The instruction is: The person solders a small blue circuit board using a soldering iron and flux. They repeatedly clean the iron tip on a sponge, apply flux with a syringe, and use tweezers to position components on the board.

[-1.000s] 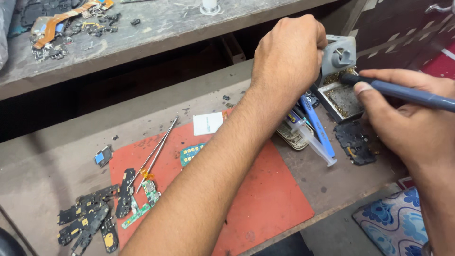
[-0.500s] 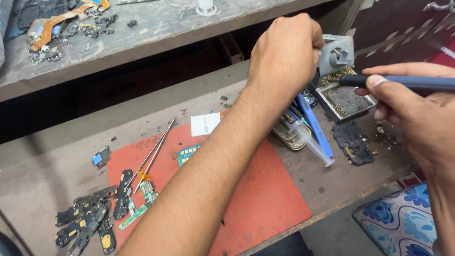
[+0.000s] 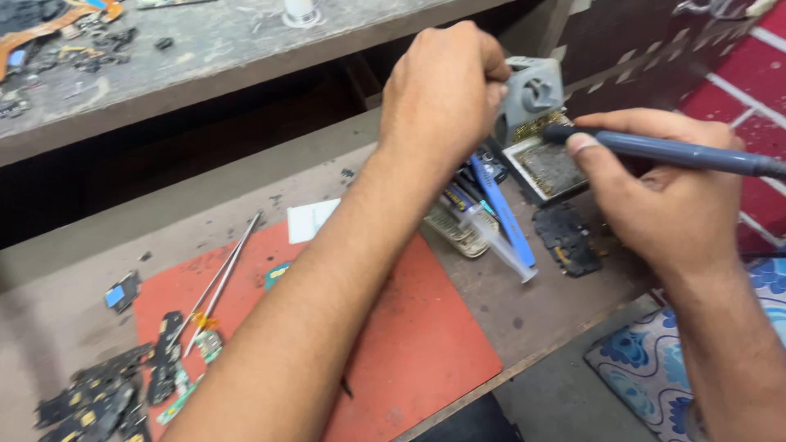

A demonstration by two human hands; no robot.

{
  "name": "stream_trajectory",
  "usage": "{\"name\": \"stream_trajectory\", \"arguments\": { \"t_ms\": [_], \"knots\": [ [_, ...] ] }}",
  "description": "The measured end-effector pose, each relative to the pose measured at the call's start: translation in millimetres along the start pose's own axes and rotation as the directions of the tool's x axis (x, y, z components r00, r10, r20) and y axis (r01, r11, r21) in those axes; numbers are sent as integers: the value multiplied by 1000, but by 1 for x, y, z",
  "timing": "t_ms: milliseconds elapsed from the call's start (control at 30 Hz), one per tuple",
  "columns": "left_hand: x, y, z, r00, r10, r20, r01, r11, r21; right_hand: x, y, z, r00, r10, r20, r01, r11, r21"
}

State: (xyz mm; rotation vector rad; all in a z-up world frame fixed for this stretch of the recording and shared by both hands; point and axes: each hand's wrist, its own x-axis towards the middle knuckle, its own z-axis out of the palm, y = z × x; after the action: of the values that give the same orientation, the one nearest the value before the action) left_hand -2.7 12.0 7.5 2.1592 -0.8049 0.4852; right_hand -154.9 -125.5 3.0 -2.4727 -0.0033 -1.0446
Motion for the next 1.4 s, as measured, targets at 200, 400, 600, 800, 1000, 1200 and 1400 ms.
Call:
{"name": "stream_trajectory", "arguments": {
  "t_ms": [200, 400, 600, 800, 1000, 1200, 1400],
  "knots": [
    [-2, 2, 0, 999, 29, -34, -30, 999, -26, 2, 6, -1, 929, 357, 102, -365, 828, 426],
    [-4, 5, -4, 1000, -17, 10, 17, 1000, -6, -3, 18, 7, 894, 428, 131, -434, 759, 485],
    [-3, 6, -3, 999, -37, 13, 37, 999, -5, -8, 26, 8, 950, 308, 47, -305, 888, 345],
    [-3, 5, -3, 999, -39, 23, 39, 999, 1, -4, 14, 3, 954, 278, 110, -299, 878, 374],
    [-1, 7, -3, 998, -52, 48, 51, 999, 11, 0, 14, 8, 993, 117, 21, -118, 992, 40],
    [-2, 6, -5, 997, -61, 41, 61, 998, 10, -1, 20, 4, 910, 389, 146, -413, 807, 422],
    [-3, 5, -4, 999, -36, 36, 36, 999, -3, 1, 15, 8, 988, 141, 55, -146, 984, 101]
  ]
}}
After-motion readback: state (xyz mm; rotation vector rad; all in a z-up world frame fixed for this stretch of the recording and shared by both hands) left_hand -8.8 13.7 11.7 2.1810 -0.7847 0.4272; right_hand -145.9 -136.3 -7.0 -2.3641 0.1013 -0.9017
